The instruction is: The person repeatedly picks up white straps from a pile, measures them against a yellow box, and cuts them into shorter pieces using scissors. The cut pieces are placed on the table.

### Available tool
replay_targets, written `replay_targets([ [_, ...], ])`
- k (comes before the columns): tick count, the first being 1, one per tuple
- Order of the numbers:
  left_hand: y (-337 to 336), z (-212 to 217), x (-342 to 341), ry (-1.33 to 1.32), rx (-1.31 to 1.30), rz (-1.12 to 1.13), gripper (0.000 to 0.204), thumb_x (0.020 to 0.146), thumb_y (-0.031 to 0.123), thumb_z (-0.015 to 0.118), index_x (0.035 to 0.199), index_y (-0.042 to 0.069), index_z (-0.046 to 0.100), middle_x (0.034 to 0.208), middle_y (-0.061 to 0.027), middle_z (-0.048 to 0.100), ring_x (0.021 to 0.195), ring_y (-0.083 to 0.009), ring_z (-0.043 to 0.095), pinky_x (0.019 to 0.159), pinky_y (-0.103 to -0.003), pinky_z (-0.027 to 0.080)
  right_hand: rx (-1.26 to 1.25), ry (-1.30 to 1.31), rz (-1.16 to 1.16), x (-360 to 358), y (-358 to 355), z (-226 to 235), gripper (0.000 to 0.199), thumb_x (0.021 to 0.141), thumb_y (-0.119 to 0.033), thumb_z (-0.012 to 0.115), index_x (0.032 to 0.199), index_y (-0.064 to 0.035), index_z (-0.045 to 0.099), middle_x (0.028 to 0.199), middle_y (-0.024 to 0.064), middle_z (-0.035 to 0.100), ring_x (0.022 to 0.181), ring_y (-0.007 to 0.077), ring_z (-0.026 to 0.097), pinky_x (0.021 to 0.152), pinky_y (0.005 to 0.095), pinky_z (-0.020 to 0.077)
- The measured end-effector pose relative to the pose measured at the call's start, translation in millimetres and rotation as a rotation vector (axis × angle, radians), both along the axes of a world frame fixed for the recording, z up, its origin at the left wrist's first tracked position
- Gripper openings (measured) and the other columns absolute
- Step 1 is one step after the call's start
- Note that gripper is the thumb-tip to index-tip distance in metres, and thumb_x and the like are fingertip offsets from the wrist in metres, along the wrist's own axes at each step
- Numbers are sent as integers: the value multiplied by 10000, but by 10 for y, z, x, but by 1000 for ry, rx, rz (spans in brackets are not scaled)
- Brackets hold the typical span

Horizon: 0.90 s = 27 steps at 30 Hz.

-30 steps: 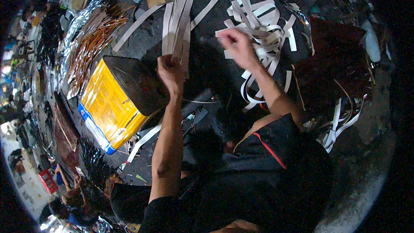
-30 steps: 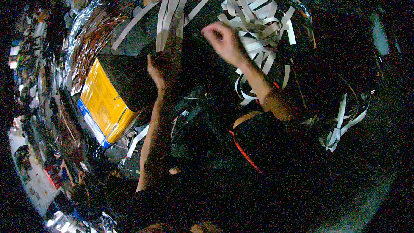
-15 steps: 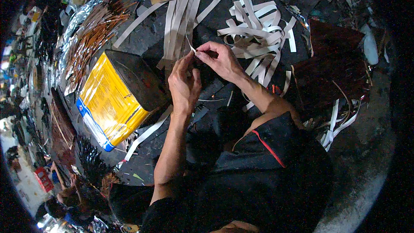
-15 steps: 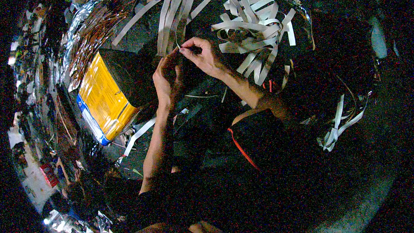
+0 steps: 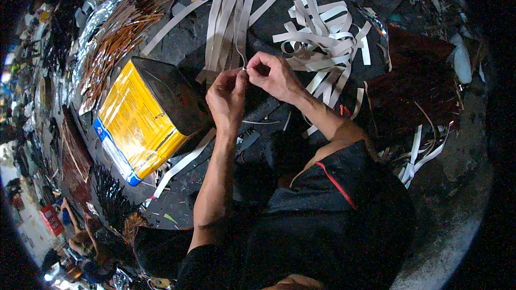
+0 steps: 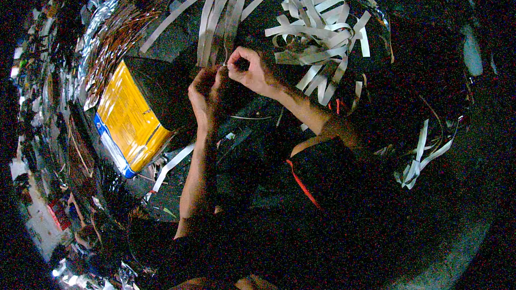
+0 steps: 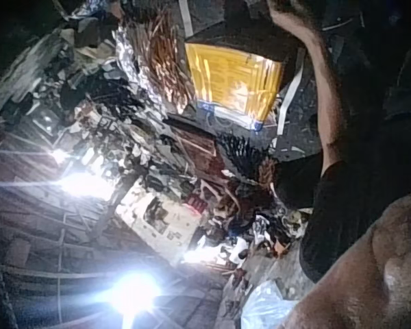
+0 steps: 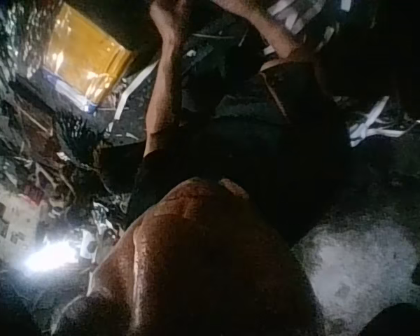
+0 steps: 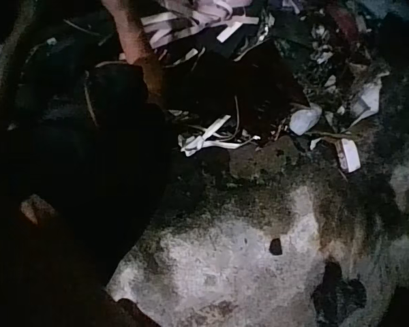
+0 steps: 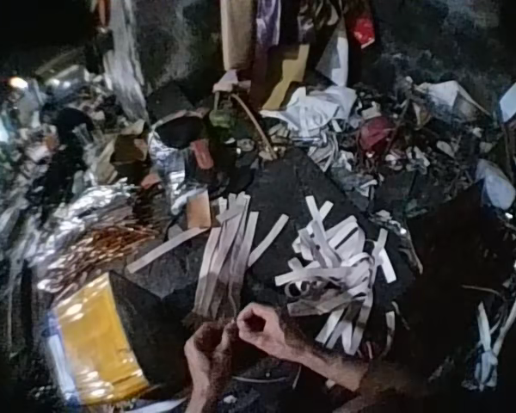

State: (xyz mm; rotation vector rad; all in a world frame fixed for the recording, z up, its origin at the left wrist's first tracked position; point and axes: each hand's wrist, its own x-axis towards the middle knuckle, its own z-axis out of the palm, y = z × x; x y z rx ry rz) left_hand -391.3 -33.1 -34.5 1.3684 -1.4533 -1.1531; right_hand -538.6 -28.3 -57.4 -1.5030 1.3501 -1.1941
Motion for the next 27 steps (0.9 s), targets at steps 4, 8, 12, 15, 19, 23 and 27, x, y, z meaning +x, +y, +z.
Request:
replay_targets([
  [4,-24,-128,-21,-144,-156,76,148,839,115,644,887,-24,623,742,-151,661,671,-155,617,649,-289,493,-125,120,-149,86,11,44,136,802,-119,625,825,-14,542,706,30,575,664,96,522,602,292,445],
  [8,-262,78,162,-167,-213,281,114,841,108,598,874,0,579,703,-175,627,637,-194,614,605,-321,491,-225,161,-413,-226,-173,-7,133,771,-103,618,811,-30,515,657,59,549,607,139,534,574,310,448],
  [12,-419,924,599,-345,-477,361,110,831,94,589,817,-7,548,703,-138,593,654,-184,567,632,-318,472,91,454,-618,-950,-250,-58,176,790,-181,614,837,-27,541,739,155,616,693,268,622,624,366,470],
  [15,-882,1381,1592,-791,-731,376,186,855,219,596,867,34,613,777,-164,633,701,-277,619,622,-376,489,233,730,-742,-1608,-183,-320,223,806,-244,580,866,-30,563,812,200,636,786,362,629,691,441,474],
  [19,-1546,2177,3474,-2105,-866,409,220,866,362,594,931,155,633,870,-95,648,775,-245,653,562,-389,523,372,975,-817,-2310,91,-570,336,823,-323,527,919,-4,572,890,241,639,867,415,616,751,485,467],
  [23,-1936,2118,5044,-1695,-891,415,253,921,358,532,941,131,643,741,-88,635,671,-244,650,494,-324,496,509,1033,-910,-2407,145,-543,423,824,-369,482,963,18,578,917,262,639,900,432,614,790,500,471],
  [27,-2228,1759,5610,-1871,-929,395,285,890,357,578,912,85,663,758,-98,654,619,-218,635,481,-315,473,489,1139,-916,-2611,159,-627,416,841,-359,475,968,21,589,937,255,640,912,422,618,804,498,475],
])
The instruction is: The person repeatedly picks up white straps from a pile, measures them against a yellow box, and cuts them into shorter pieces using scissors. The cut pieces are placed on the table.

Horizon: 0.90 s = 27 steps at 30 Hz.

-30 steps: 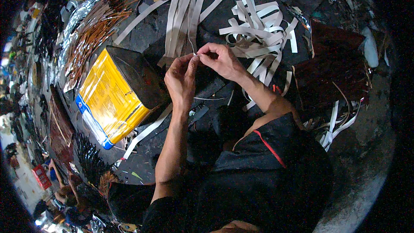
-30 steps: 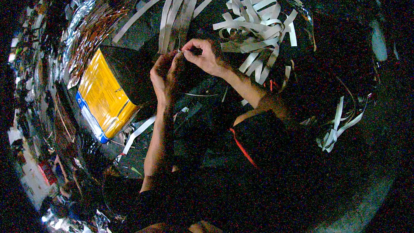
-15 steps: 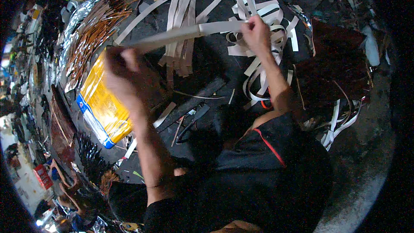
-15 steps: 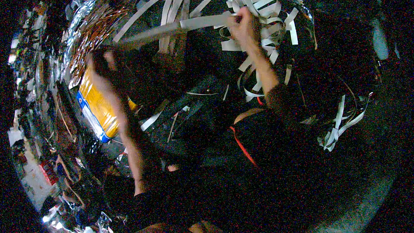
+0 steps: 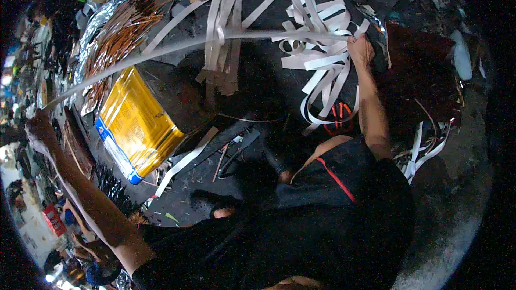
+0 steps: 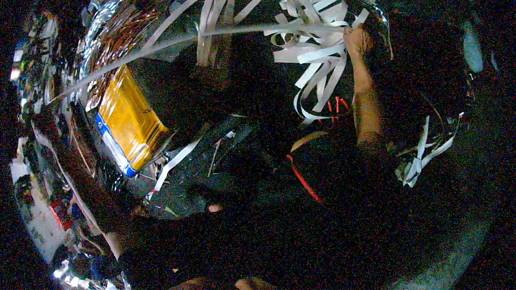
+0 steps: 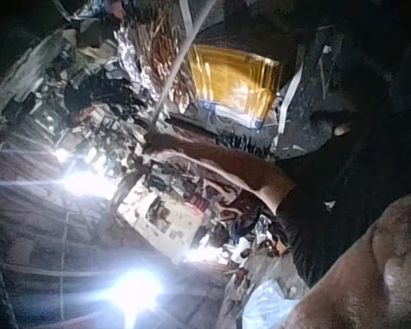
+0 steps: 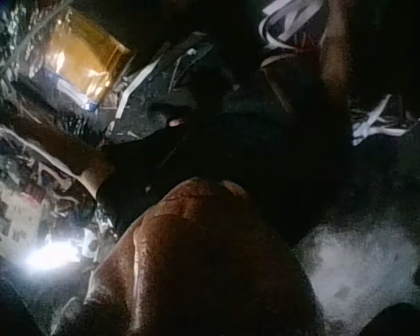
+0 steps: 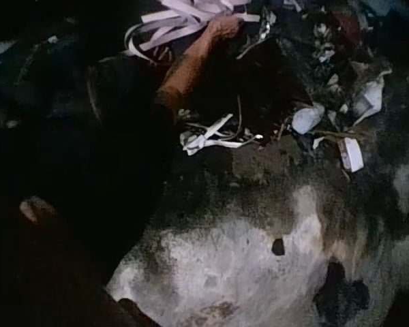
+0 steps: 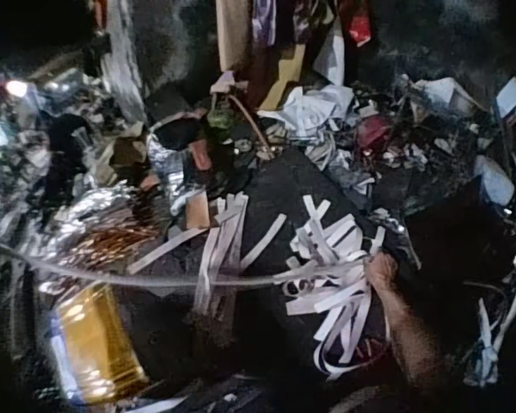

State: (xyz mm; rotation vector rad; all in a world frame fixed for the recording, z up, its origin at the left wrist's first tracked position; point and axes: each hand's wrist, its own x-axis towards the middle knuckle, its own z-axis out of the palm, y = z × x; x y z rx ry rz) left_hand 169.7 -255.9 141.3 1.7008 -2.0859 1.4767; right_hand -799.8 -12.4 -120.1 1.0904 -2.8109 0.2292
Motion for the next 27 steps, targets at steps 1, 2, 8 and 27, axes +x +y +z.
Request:
replay_targets([
  [1,115,-4,181,160,18,103,292,874,349,604,910,66,667,780,-107,661,605,-209,630,484,-316,470,-38,7,24,20,34,-40,399,835,-349,481,950,16,595,929,251,643,910,424,616,797,495,477],
  [2,84,-70,244,333,27,186,300,857,340,629,907,47,672,801,-115,669,590,-199,624,487,-317,467,-74,-38,-42,-131,128,-81,396,833,-350,486,945,13,595,915,246,645,902,416,620,788,486,480],
  [8,33,-201,-2505,1416,732,-576,333,855,232,655,1045,-35,594,992,-140,648,867,-214,643,786,-302,525,-655,-35,75,-858,348,-158,384,823,-344,553,928,25,576,840,177,647,757,281,663,690,388,503],
  [27,1164,-2896,-5378,1379,935,-177,291,847,230,565,1023,0,582,1013,-249,608,956,-421,581,827,-457,473,-1037,28,369,813,-79,1067,262,863,-89,580,1122,-49,594,994,116,597,906,237,554,857,350,428],
])
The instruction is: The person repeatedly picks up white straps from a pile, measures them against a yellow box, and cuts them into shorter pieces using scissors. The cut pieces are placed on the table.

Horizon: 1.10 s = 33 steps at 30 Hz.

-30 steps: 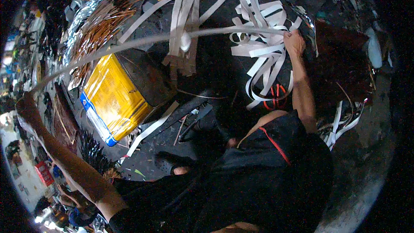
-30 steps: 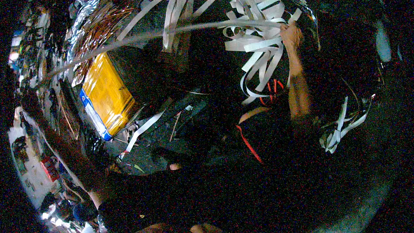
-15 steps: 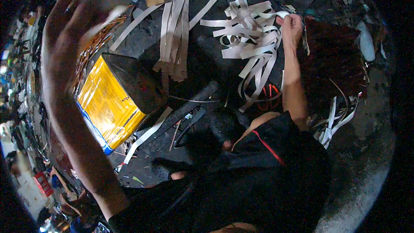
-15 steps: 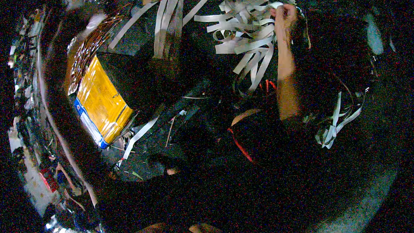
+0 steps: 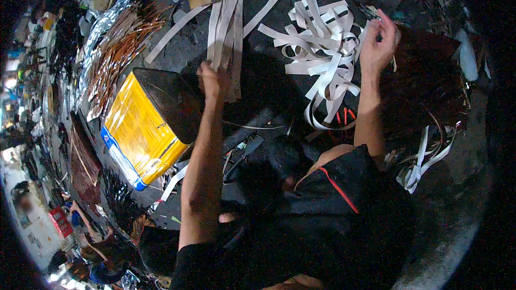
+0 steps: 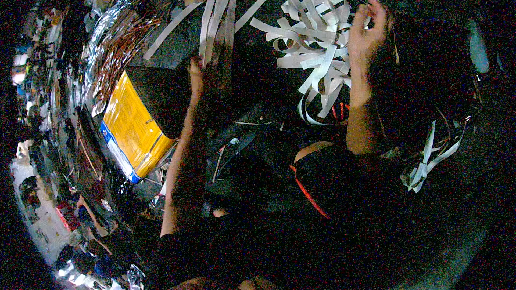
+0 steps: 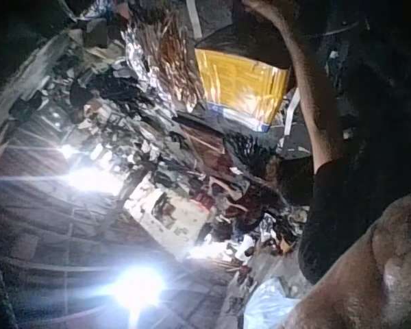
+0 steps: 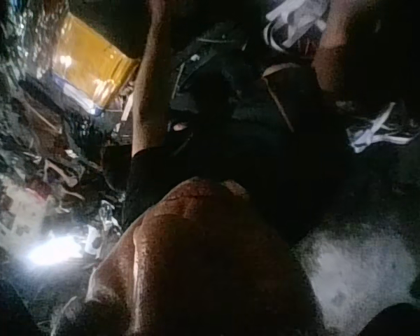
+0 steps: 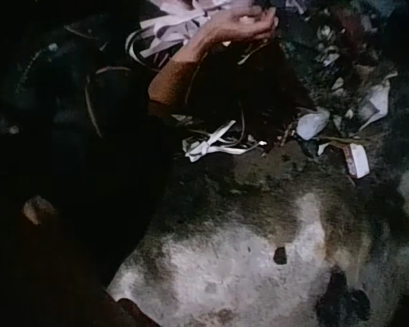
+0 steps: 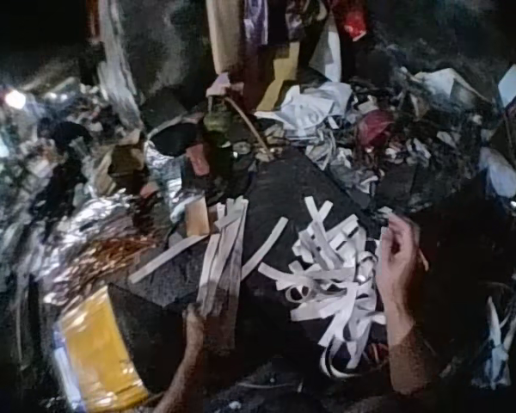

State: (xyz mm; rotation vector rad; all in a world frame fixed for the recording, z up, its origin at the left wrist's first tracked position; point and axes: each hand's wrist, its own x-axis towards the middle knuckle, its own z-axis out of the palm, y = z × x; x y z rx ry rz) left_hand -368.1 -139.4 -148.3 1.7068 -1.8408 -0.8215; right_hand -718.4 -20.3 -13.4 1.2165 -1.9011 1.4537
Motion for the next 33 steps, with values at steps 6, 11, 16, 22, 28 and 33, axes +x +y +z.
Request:
replay_targets([
  [6,283,-560,165,2,-91,276,259,845,163,590,1021,-25,554,1006,-204,581,941,-386,549,841,-439,441,131,-161,228,298,-69,-212,223,850,-78,589,1070,-47,605,1001,109,558,882,222,536,820,345,433],
  [11,343,25,36,-59,40,147,189,824,140,612,972,30,570,977,-181,573,899,-364,561,829,-427,444,299,-128,350,605,-92,-443,240,890,-77,569,1129,-51,586,1084,108,513,887,199,590,795,306,489],
  [16,398,-104,106,-149,-165,180,180,789,98,630,950,44,570,950,-160,579,898,-344,571,785,-437,464,361,-164,515,959,-145,-513,259,872,-77,591,1128,-53,571,1100,109,494,878,200,575,757,296,498],
  [22,189,99,82,728,73,106,149,823,110,639,933,20,591,811,-94,625,734,-177,577,679,-329,473,603,-497,866,1301,-111,-715,192,887,-107,596,1064,-33,596,945,75,593,818,133,580,677,247,477],
  [28,824,1164,-294,815,185,-269,213,907,137,591,1059,-12,596,912,-58,634,820,-125,606,741,-243,496,493,-1028,1050,1576,-150,-946,267,928,-263,569,1037,-24,613,957,26,614,831,97,562,733,260,461],
  [33,1051,1039,-49,951,557,15,263,925,183,586,1084,-27,591,958,-85,642,852,-148,624,802,-272,512,427,-1448,1113,1536,-190,-677,232,921,-256,580,1015,-49,625,957,30,617,807,98,543,679,239,427],
])
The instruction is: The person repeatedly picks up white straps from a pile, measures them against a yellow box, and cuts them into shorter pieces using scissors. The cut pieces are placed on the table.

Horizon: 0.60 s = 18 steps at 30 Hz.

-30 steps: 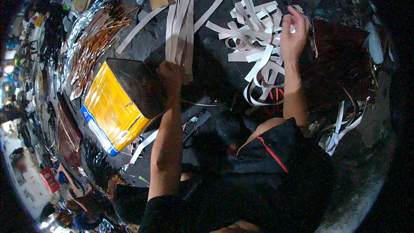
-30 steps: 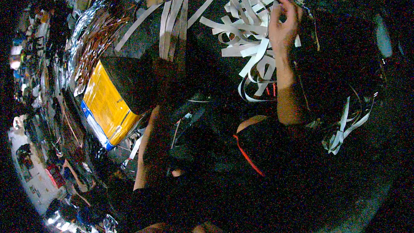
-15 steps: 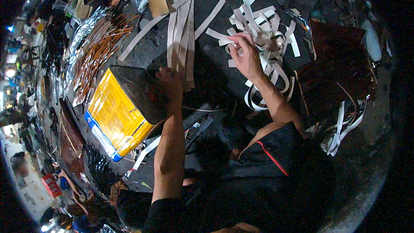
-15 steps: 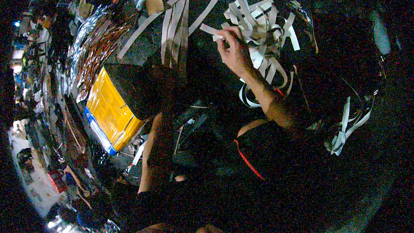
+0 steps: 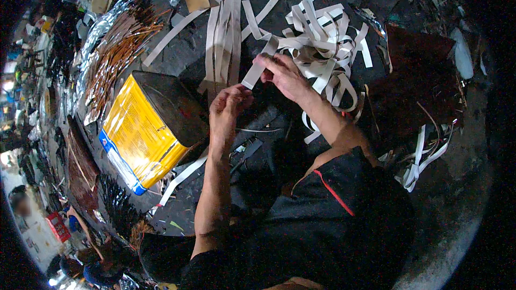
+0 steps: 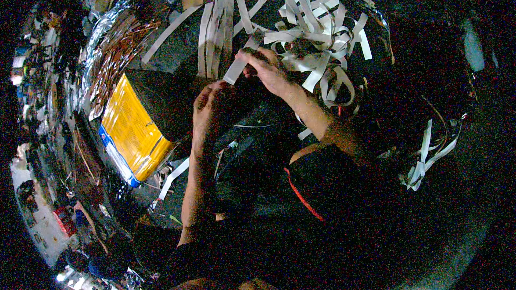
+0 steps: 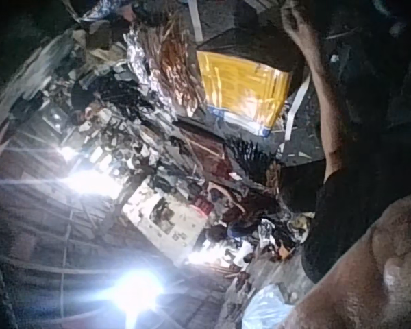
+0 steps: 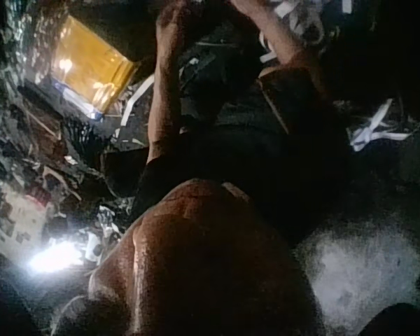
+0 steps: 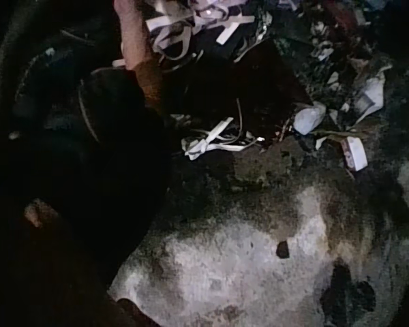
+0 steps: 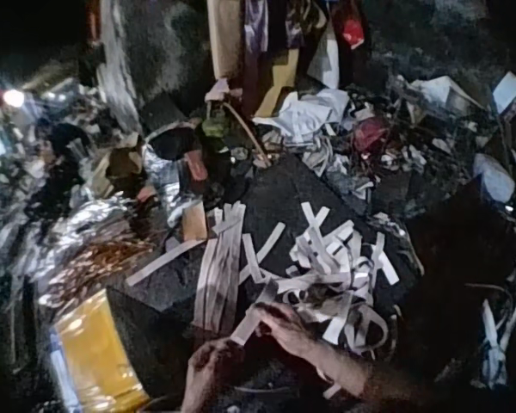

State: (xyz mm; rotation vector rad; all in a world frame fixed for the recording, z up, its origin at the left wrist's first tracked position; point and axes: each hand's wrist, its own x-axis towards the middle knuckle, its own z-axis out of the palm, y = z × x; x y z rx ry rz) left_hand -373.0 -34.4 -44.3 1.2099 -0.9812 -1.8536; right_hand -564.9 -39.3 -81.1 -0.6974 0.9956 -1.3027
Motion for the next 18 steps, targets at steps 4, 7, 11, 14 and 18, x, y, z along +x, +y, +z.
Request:
replay_targets([
  [4,38,12,-57,-26,-44,-68,212,926,171,583,1023,-15,613,908,-61,655,823,-120,618,778,-261,509,10,56,3,-76,7,-24,251,920,-265,584,1025,-40,621,972,31,617,824,92,539,684,241,424],
  [7,45,-21,-91,-109,-88,-54,169,924,160,583,984,4,609,905,-58,653,805,-116,614,761,-257,508,6,75,-8,-29,38,-11,264,910,-298,598,951,-39,624,869,17,614,737,92,543,634,251,427],
  [11,33,-67,-55,-99,-197,-8,129,922,150,586,939,22,592,874,-42,637,802,-98,590,757,-237,479,80,600,78,19,101,115,363,890,-385,611,842,-25,598,704,6,570,591,110,518,562,277,427],
  [14,-6,-48,19,-173,-306,-39,113,922,136,583,926,24,582,860,-25,623,811,-84,570,754,-227,454,-72,1093,176,53,242,410,371,866,-365,654,850,-2,580,693,23,572,600,127,538,584,272,453],
  [18,9,198,-61,-132,-341,-156,108,917,122,587,934,16,583,856,-9,611,810,-72,549,742,-220,437,-253,733,121,82,318,551,257,834,-196,706,959,-1,595,834,50,634,764,115,606,712,270,503],
])
